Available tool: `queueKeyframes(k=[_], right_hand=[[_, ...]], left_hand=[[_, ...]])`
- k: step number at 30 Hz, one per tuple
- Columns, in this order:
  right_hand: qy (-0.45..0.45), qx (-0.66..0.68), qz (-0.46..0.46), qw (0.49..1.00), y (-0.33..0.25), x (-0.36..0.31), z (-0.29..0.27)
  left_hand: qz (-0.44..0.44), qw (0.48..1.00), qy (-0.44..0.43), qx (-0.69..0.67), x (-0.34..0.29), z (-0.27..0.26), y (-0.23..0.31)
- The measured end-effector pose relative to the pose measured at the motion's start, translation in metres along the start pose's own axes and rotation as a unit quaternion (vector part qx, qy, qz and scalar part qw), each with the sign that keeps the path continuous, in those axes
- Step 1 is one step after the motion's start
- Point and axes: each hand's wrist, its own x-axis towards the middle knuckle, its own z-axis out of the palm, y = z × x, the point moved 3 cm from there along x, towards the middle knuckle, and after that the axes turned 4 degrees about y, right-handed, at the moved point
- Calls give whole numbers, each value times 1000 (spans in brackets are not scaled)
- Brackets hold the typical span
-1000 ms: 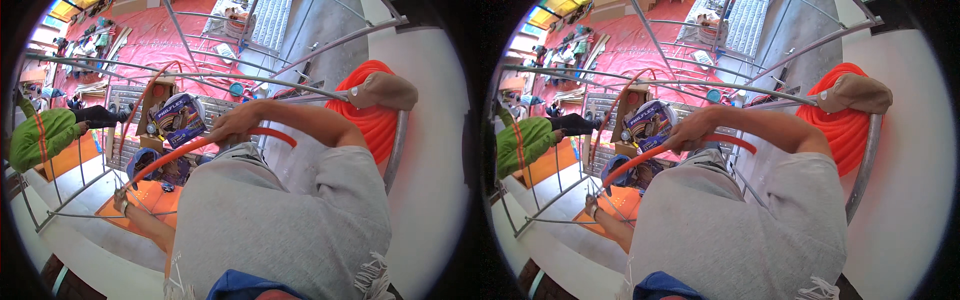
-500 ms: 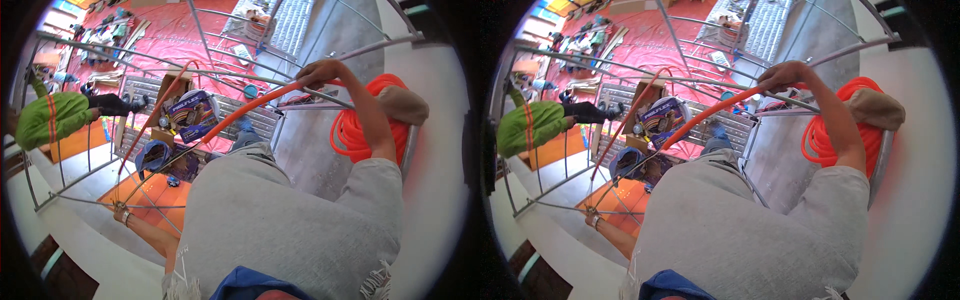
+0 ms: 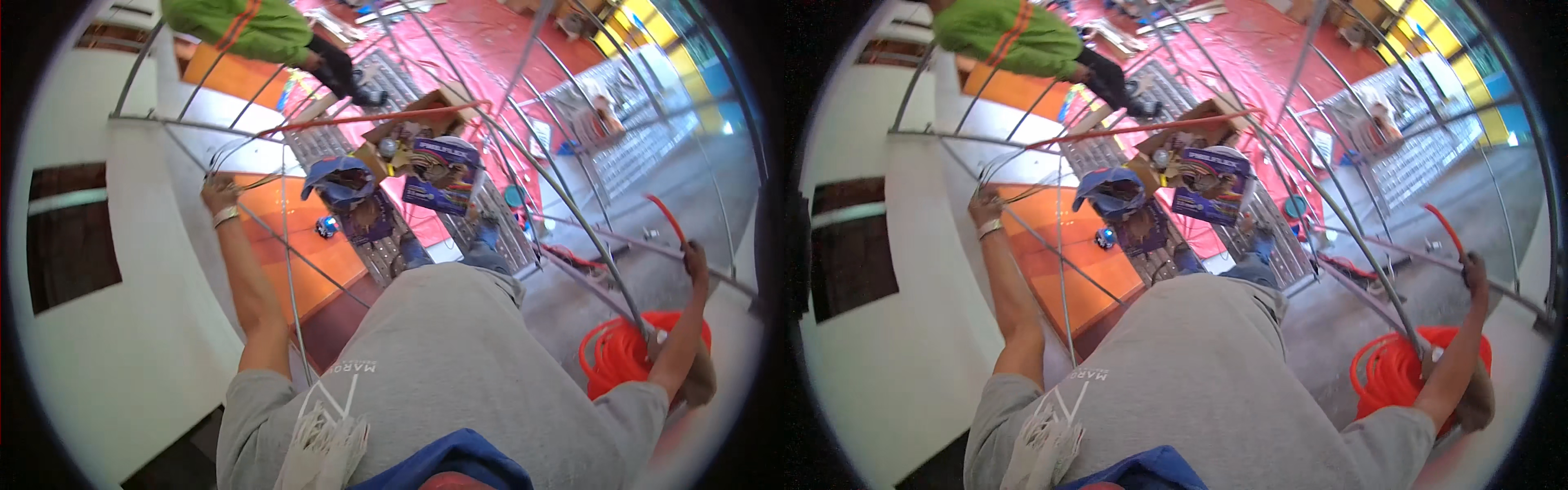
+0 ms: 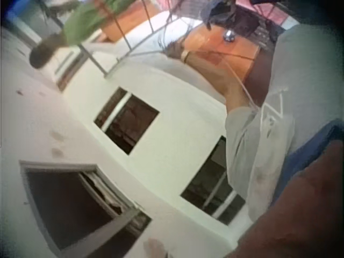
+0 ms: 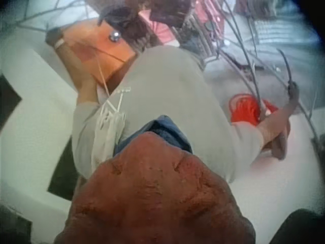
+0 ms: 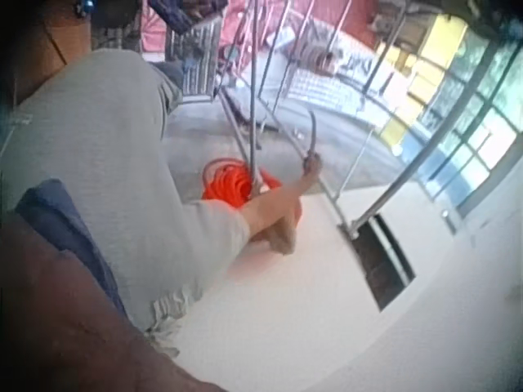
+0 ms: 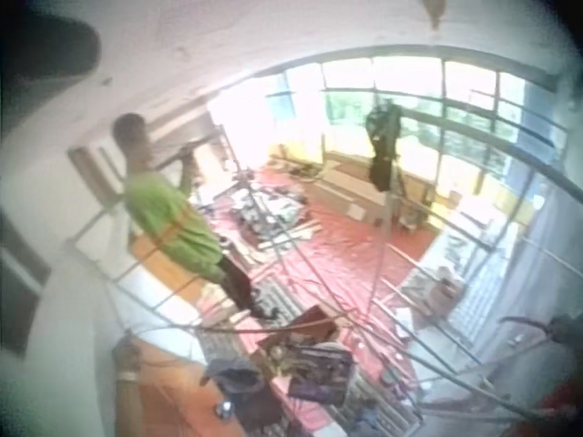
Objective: The person untangles and gathers several electrical wires while standing on a scaffold, eventually coiling them together.
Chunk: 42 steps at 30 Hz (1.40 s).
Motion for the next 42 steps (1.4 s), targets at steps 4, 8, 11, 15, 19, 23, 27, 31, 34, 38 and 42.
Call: queueKeyframes(k=[4,8,11,15,19,23,27,31,34,38,42], right_hand=[[-30,157,82,984,23,8,88],[8,155,80,985,49,27,184],[12,131,59,990,50,24,230],[98,-168,-33,980,-23,-8,243],[156,-42,-163,973,-164,-34,267],[47,210,-285,934,-326,-78,314],[-184,383,-315,849,-493,-170,338],[-398,488,-337,700,-618,-255,327],[-436,519,-362,640,-661,-290,318],[-517,521,-278,620,-668,-297,318],[-543,561,-145,607,-666,-299,332]], left_hand=[[-156,836,68,-522,-53,78,78],[-156,852,64,-495,-95,119,132],[-166,862,2,-478,-117,144,153],[-193,817,-82,-537,-140,175,172],[-199,775,-181,-572,-166,214,198],[-182,757,-232,-583,-184,237,222],[-178,711,-273,-623,-196,252,231],[-191,683,-284,-645,-209,264,227],[-210,683,-272,-644,-216,266,223],[-250,715,-215,-617,-220,262,212],[-274,680,-197,-651,-221,263,200]])
